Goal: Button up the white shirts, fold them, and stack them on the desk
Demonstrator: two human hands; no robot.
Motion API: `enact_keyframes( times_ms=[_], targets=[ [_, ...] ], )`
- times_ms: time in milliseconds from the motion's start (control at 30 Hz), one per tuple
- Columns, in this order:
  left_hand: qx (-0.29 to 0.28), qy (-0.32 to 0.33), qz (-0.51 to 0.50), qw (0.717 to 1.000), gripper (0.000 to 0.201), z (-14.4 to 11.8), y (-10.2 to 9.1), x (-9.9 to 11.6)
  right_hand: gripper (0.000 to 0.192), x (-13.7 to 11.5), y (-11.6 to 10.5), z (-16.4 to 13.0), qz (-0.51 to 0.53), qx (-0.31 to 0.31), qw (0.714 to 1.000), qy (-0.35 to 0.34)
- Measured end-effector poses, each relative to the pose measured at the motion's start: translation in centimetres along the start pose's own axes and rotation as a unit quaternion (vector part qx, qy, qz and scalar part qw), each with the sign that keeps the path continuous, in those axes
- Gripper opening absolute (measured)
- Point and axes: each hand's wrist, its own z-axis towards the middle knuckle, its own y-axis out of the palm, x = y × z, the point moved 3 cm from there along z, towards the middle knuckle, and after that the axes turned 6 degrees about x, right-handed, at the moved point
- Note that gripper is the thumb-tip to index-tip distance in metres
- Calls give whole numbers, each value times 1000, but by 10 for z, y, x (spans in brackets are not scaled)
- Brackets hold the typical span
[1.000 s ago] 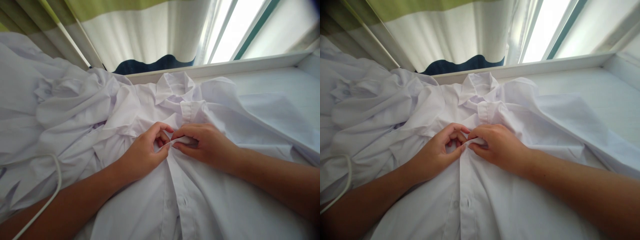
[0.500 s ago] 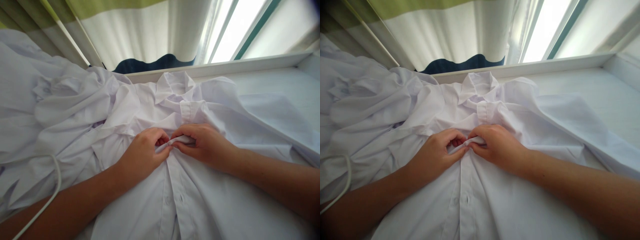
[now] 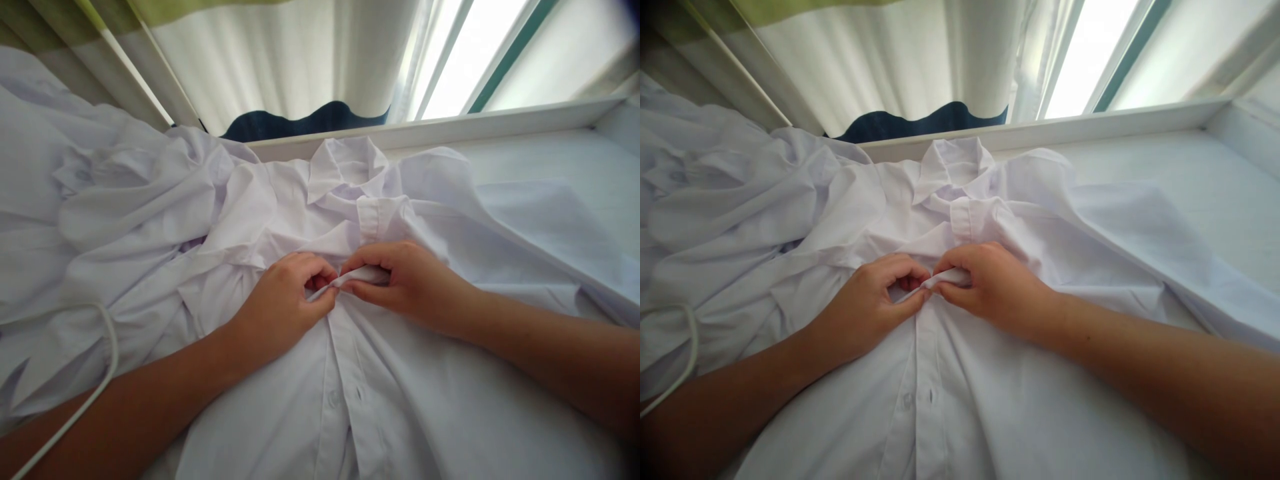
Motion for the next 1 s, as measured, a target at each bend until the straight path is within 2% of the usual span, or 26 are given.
enact_keyframes(
  times_ms=[400, 1000],
  targets=[
    [-16, -67, -72, 995, 7, 1, -2, -1, 18, -4, -5, 1, 35, -7, 999, 21],
    [-39, -89, -112, 989, 22, 2, -3, -3, 19, 1, -10, 2, 96, -11, 994, 46]
  ],
)
